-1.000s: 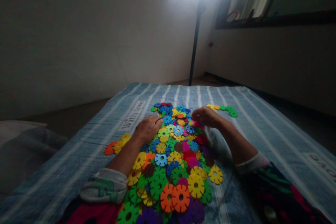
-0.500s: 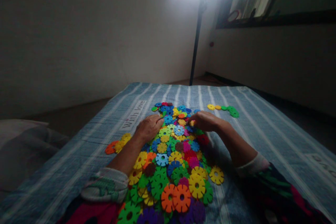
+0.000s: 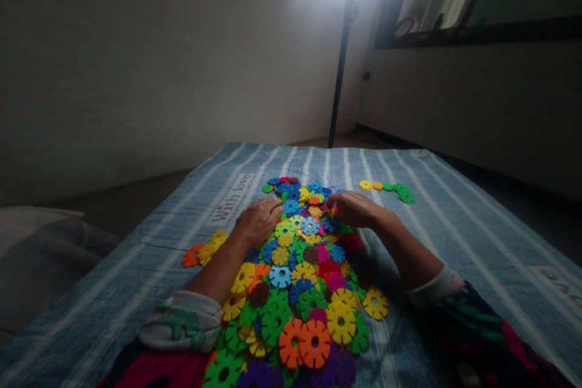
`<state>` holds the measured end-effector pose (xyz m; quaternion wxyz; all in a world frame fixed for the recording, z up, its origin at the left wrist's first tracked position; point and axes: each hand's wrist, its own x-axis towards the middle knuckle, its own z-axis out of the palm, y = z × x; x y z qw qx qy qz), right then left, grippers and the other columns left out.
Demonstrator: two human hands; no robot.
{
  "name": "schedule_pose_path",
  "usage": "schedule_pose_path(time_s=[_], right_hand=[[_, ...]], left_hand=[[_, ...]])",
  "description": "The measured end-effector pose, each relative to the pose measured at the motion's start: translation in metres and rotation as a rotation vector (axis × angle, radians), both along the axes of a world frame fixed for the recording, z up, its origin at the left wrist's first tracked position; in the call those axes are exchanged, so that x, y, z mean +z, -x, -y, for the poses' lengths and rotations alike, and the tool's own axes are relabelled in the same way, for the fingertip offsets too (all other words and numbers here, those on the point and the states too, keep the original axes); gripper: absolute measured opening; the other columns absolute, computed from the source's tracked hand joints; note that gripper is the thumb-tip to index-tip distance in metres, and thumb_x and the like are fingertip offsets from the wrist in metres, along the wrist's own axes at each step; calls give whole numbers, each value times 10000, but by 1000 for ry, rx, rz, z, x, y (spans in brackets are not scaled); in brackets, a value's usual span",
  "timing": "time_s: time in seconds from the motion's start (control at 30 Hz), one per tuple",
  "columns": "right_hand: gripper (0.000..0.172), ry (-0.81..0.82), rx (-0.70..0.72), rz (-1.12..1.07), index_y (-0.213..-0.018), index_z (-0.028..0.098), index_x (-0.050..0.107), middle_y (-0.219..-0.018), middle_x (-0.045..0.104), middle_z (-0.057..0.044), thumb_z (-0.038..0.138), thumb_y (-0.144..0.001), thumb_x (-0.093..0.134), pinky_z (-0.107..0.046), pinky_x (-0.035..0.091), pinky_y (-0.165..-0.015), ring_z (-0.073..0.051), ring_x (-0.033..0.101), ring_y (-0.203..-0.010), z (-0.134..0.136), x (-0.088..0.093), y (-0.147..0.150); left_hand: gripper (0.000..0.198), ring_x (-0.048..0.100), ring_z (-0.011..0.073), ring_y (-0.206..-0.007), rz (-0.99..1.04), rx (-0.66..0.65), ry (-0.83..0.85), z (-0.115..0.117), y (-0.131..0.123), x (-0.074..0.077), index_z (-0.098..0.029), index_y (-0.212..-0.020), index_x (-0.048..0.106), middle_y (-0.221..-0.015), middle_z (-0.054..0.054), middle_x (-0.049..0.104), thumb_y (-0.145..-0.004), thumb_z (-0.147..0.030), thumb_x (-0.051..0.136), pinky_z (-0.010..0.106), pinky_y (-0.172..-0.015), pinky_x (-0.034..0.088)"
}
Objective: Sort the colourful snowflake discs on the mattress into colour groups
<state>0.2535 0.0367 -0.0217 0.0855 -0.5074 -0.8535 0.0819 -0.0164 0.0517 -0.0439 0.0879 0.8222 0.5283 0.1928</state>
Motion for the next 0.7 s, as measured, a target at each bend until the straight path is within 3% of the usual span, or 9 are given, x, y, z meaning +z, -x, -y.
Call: schedule_pose_path(time_s=[0.3,0.53,0.7], right_hand=[[318,-17,48,-36,-1031,207,704,-844,700,-46,137,-774,529,-226,385,-628,-161,609,-760,-5,-5,-3],[226,20,25,-81,-920,188,707,-746,658,-16,134,-765,552,-223,339,-565,-121,544,-645,-3,0,-3],[112,180,-42,-220,-826,157,674,-627,591,19,138,-755,590,-192,338,-510,-85,522,-560,-1,11,-10]], left_hand=[[291,580,219,-883,-7,-4,-11,0,-1,1,-218,-720,518,-848,63,626,-863,-397,338,338,-855,442],[290,578,216,-875,-10,11,1,0,-1,1,-221,-715,504,-839,60,620,-860,-407,334,341,-856,442],[305,582,210,-867,-3,11,17,0,-1,1,-221,-711,510,-825,54,611,-859,-422,335,331,-855,442]])
